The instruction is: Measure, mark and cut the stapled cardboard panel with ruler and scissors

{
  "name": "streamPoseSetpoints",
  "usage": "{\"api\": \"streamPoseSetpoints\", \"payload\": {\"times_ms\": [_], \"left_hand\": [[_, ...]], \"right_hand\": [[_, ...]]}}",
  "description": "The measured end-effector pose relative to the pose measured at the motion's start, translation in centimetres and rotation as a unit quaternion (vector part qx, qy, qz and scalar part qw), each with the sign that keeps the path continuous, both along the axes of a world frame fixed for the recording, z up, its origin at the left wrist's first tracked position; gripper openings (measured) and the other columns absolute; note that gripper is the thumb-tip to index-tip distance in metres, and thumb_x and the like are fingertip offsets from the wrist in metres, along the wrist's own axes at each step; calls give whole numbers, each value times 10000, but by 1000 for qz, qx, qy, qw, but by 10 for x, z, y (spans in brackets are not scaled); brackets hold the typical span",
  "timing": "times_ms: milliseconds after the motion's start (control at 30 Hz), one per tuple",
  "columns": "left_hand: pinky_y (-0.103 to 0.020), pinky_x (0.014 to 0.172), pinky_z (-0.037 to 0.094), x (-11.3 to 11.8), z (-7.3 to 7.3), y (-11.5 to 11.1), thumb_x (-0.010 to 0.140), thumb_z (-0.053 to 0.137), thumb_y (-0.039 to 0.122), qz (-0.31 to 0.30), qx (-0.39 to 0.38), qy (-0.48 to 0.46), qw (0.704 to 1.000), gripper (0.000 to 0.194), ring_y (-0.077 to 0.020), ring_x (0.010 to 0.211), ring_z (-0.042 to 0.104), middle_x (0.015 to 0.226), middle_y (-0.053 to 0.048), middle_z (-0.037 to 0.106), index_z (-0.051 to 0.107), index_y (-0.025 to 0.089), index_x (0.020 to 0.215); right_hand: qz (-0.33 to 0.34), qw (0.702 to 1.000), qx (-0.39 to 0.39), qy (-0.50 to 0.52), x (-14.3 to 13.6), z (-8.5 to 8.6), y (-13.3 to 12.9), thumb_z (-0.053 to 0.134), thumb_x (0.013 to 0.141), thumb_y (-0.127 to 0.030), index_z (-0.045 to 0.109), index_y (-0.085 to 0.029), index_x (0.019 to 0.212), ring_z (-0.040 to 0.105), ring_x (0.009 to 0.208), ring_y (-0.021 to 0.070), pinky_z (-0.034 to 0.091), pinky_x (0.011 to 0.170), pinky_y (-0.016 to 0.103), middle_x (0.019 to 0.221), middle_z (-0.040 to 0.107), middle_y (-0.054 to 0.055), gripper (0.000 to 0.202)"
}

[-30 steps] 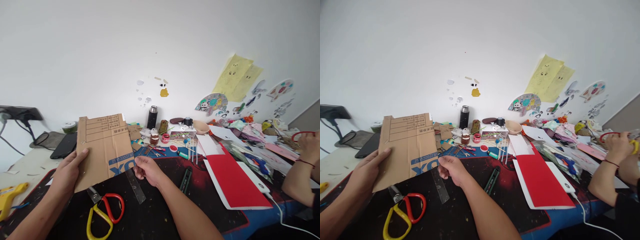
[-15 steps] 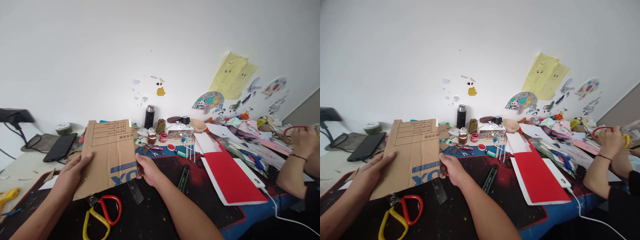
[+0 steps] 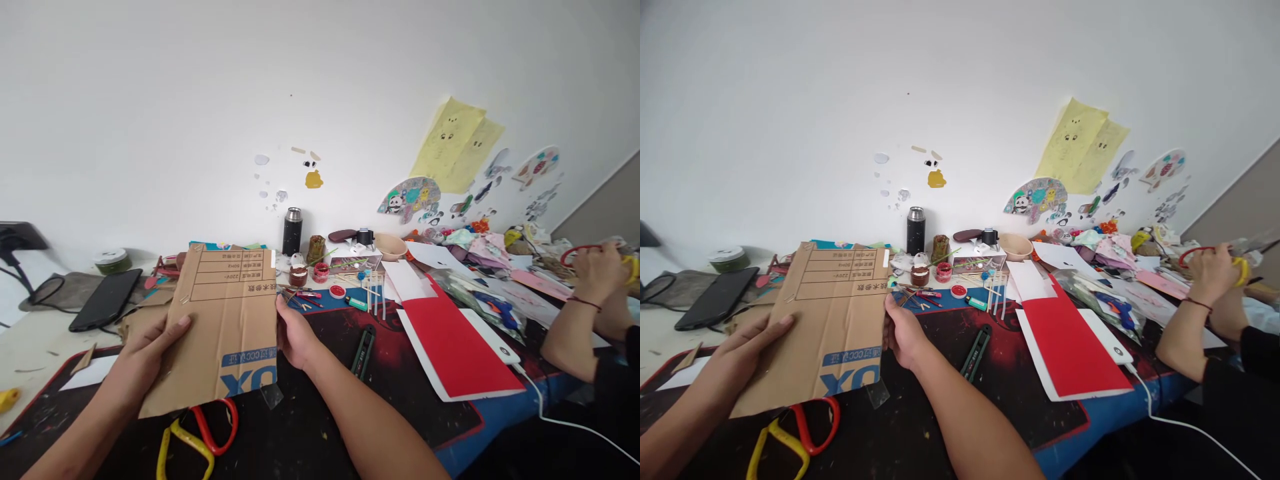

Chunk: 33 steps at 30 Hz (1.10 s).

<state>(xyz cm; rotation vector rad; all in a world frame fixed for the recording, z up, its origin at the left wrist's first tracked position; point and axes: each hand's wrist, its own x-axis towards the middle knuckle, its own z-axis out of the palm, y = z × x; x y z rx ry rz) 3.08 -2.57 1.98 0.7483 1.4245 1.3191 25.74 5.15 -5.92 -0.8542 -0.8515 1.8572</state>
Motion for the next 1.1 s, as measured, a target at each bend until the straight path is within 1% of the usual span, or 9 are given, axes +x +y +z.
{"api": "streamPoseSetpoints", "payload": {"times_ms": [67, 200, 367, 533, 633, 767, 833, 933, 1100], "left_hand": [[-316, 417, 623, 0, -1, 0, 503, 1068, 638, 2, -8, 12, 1000, 857, -312, 548, 812, 803, -71, 879, 821, 263, 1232], [-334, 442, 638, 1, -1, -1, 522, 1058, 655, -10, -21, 13, 1000, 894, -331, 605, 833, 889, -95, 897, 810, 259, 1284], [-315, 455, 637, 3, 0, -3, 517, 1060, 665, -24, -16, 7, 1000, 920, -314, 619, 834, 915, -95, 902, 810, 254, 1302], [-337, 455, 647, 5, 1, -5, 472, 1069, 660, -33, -28, 11, 999, 1009, -326, 615, 834, 893, -82, 900, 784, 253, 1351], [-380, 438, 651, 4, -2, -3, 457, 1056, 703, -49, -37, 9, 998, 1058, -340, 569, 815, 891, -90, 898, 769, 269, 1379], [-416, 378, 621, -2, -10, 2, 349, 1075, 688, -69, -73, 5, 995, 1185, -349, 489, 773, 894, -103, 897, 741, 290, 1415], [-416, 375, 618, -4, -13, 3, 377, 1068, 686, -72, -82, 6, 994, 1153, -353, 497, 777, 893, -99, 897, 742, 304, 1415], [-398, 410, 638, -6, -14, 3, 447, 1058, 679, -67, -75, 10, 995, 1041, -338, 536, 795, 901, -87, 899, 772, 312, 1378], [-398, 391, 630, -5, -8, 0, 456, 1064, 665, -89, -81, 18, 993, 961, -336, 526, 788, 865, -86, 894, 819, 311, 1315]], "right_hand": [[-3, 1000, -10, 14, -1, 3, 0, 778, 855, -876, 778, -216, 923, 690, 629, 219, 481, 568, 292, 721, 753, 36, 664], [-3, 998, -27, 57, -1, 10, -2, 809, 868, -814, 805, -215, 1026, 781, 796, 268, 573, 650, 335, 917, 839, 82, 620], [-13, 995, -57, 80, 0, 19, -4, 746, 977, -731, 810, -205, 1155, 826, 929, 304, 655, 790, 406, 1028, 867, 109, 560], [-19, 992, -64, 108, 1, 24, -5, 631, 1075, -675, 789, -206, 1316, 838, 1016, 314, 673, 910, 461, 1135, 876, 117, 550], [-25, 989, -89, 117, 2, 24, -3, 550, 1109, -683, 780, -199, 1352, 841, 1024, 324, 669, 944, 497, 1151, 875, 129, 588], [-29, 986, -110, 122, 4, 25, 0, 508, 1100, -737, 782, -189, 1353, 839, 1008, 342, 668, 941, 532, 1104, 876, 141, 663], [-31, 985, -110, 129, 5, 26, 1, 492, 1106, -736, 779, -187, 1355, 837, 999, 339, 670, 931, 528, 1084, 874, 138, 668], [-37, 983, -111, 139, 8, 28, 1, 497, 1101, -743, 776, -188, 1357, 836, 972, 336, 674, 911, 519, 1088, 870, 135, 672], [-53, 983, -94, 150, 12, 33, 3, 556, 1068, -764, 774, -197, 1358, 831, 982, 345, 674, 905, 532, 1114, 870, 133, 673]]}}
